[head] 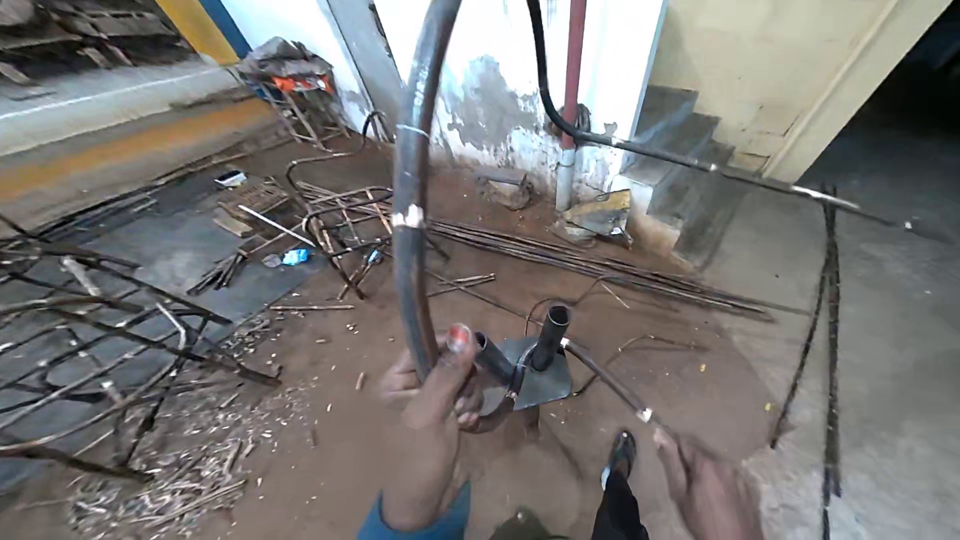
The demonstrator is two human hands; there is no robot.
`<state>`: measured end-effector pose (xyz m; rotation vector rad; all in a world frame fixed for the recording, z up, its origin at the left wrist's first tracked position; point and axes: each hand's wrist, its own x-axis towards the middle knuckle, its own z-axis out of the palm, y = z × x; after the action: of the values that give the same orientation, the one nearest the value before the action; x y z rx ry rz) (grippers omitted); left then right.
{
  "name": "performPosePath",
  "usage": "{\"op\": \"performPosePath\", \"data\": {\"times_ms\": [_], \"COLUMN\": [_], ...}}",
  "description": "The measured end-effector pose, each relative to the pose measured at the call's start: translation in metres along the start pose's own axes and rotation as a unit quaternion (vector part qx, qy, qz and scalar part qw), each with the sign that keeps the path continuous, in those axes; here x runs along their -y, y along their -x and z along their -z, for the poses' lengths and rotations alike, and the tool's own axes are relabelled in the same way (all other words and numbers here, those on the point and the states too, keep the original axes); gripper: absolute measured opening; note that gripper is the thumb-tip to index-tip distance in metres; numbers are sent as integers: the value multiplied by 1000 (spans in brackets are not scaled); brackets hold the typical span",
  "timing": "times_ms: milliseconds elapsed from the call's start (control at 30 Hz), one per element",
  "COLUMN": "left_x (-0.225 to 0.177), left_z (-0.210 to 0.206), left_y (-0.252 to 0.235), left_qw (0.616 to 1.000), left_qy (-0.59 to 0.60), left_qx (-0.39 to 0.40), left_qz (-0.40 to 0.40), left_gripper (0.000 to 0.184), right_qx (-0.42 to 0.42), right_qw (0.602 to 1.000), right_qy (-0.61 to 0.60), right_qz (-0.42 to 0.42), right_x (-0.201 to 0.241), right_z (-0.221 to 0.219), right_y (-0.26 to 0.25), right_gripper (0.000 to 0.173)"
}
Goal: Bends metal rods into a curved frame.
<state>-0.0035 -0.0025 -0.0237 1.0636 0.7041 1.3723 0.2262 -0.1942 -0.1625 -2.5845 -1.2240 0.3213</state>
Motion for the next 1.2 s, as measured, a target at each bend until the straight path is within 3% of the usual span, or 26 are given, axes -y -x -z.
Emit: {"op": "performPosePath", "data": {"times_ms": [67,133,233,300,367,400,467,533,567,633,700,767,867,933,1000,1067,1133,1200], "left_x": [0,-2,-7,-10,-16,-17,-8,23,45,91,136,164,190,209,226,242,250,257], "left_z": [1,0,-9,-22,-48,-62,-88,-118,-135,-168,-192,-209,-224,-230,-235,-239,-240,-236], "left_y": [-3,-7,-17,-29,-46,-56,-73,-81,-78,-60,-40,-10,47,81,115,153,191,221], "left_qw": [1000,999,999,999,994,976,882,776,743,687,650,684,739,757,757,772,787,787], "left_qy": [3,10,1,-13,-59,-117,-271,-348,-376,-475,-507,-470,-430,-412,-388,-323,-261,-230], "left_qx": [-18,-30,-42,-33,-39,-53,-55,33,108,274,341,343,386,445,510,546,559,565], "left_qz": [1,7,28,18,-78,-175,-382,-524,-543,-477,-452,-440,-346,-243,-132,-43,30,96], "left_gripper": [18,22,21,14,10,24,65,77,76,77,55,36,43,45,51,53,52,50], "right_qx": [-20,-32,-19,67,103,101,74,54,55,56,-6,-197,-432,-548,-542,-496,-456,-449], "right_qw": [999,999,996,987,978,975,971,972,973,974,972,944,891,836,791,697,624,596], "right_qy": [-11,-6,50,71,102,114,123,116,111,111,147,184,47,14,-22,-119,-150,-190], "right_qz": [-29,-18,73,124,152,162,189,199,195,189,183,191,130,-18,-284,-504,-617,-638], "right_x": [27,21,-32,-51,-50,-47,-43,-45,-46,-48,-57,-84,-132,-164,-190,-211,-225,-234], "right_z": [-17,-15,14,50,90,111,147,182,199,226,234,213,169,129,76,27,-8,-23], "right_y": [51,45,-42,-114,-165,-182,-199,-198,-190,-159,-110,-57,29,99,184,269,337,367], "right_gripper": [63,63,67,67,63,60,55,54,55,57,58,47,30,33,58,93,121,131]}}
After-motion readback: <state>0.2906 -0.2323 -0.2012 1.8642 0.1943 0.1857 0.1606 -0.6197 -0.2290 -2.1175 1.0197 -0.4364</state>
